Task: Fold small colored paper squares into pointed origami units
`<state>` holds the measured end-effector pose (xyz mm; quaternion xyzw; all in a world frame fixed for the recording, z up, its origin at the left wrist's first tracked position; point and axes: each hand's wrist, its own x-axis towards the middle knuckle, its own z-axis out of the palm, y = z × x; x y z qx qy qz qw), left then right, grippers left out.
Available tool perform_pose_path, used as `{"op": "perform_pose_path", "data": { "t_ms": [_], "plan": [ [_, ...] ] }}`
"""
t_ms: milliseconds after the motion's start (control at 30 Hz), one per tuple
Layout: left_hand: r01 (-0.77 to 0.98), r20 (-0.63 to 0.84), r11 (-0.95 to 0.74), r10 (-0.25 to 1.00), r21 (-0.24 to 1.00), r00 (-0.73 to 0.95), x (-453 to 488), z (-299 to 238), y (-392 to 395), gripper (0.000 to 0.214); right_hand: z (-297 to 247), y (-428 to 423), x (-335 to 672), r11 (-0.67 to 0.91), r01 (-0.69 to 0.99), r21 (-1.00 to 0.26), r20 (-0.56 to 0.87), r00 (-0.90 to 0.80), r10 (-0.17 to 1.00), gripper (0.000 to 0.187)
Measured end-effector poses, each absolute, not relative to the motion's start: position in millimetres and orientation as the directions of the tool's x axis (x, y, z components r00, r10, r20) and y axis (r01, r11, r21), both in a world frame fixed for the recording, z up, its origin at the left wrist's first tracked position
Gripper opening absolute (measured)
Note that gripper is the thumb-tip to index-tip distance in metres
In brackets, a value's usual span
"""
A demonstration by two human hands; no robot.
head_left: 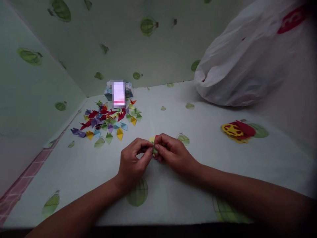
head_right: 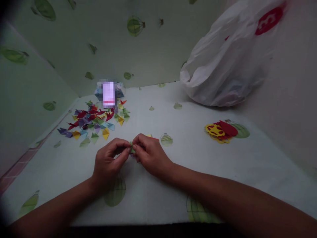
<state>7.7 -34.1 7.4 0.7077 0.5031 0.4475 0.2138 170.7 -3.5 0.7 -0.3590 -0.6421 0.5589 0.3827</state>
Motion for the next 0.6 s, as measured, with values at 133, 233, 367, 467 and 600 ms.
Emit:
{"op": "perform_pose_path", "data": {
  "t_ms": [133, 233, 367, 467, 600],
  "plan": [
    [0.491, 0.405, -0.392, 0.910, 0.778, 0.084, 7.8, 7.3, -35.2, 0.008, -0.3, -3.4, 170.9, 0.132, 0.037, -0.991, 0.102, -0.445, 0.890, 0.011],
    [0.420, 0.325, -0.314, 0.945, 0.852, 0.048, 7.6, 5.0, -34.2, 0.005, -1.3, -2.7, 171.3, 0.136, 0.031, -0.990, 0.108, -0.447, 0.888, 0.010],
    [0.195, 0.165, -0.163, 0.986, 0.967, 0.007, 7.9, 2.0, -31.4, 0.008, -1.4, -2.0, 171.8, 0.123, 0.035, -0.992, 0.094, -0.454, 0.886, 0.010],
    [0.025, 0.078, -0.077, 0.996, 0.997, -0.031, 8.7, 3.4, -29.7, 0.017, -1.7, -1.8, 172.2, 0.102, 0.027, -0.994, 0.078, -0.462, 0.883, 0.009],
    [-0.041, -0.034, 0.034, 0.999, 0.999, -0.004, 8.7, 7.8, -29.1, 0.018, -3.5, -1.3, 173.0, 0.091, 0.030, -0.995, 0.066, -0.469, 0.881, 0.009]
  ]
}}
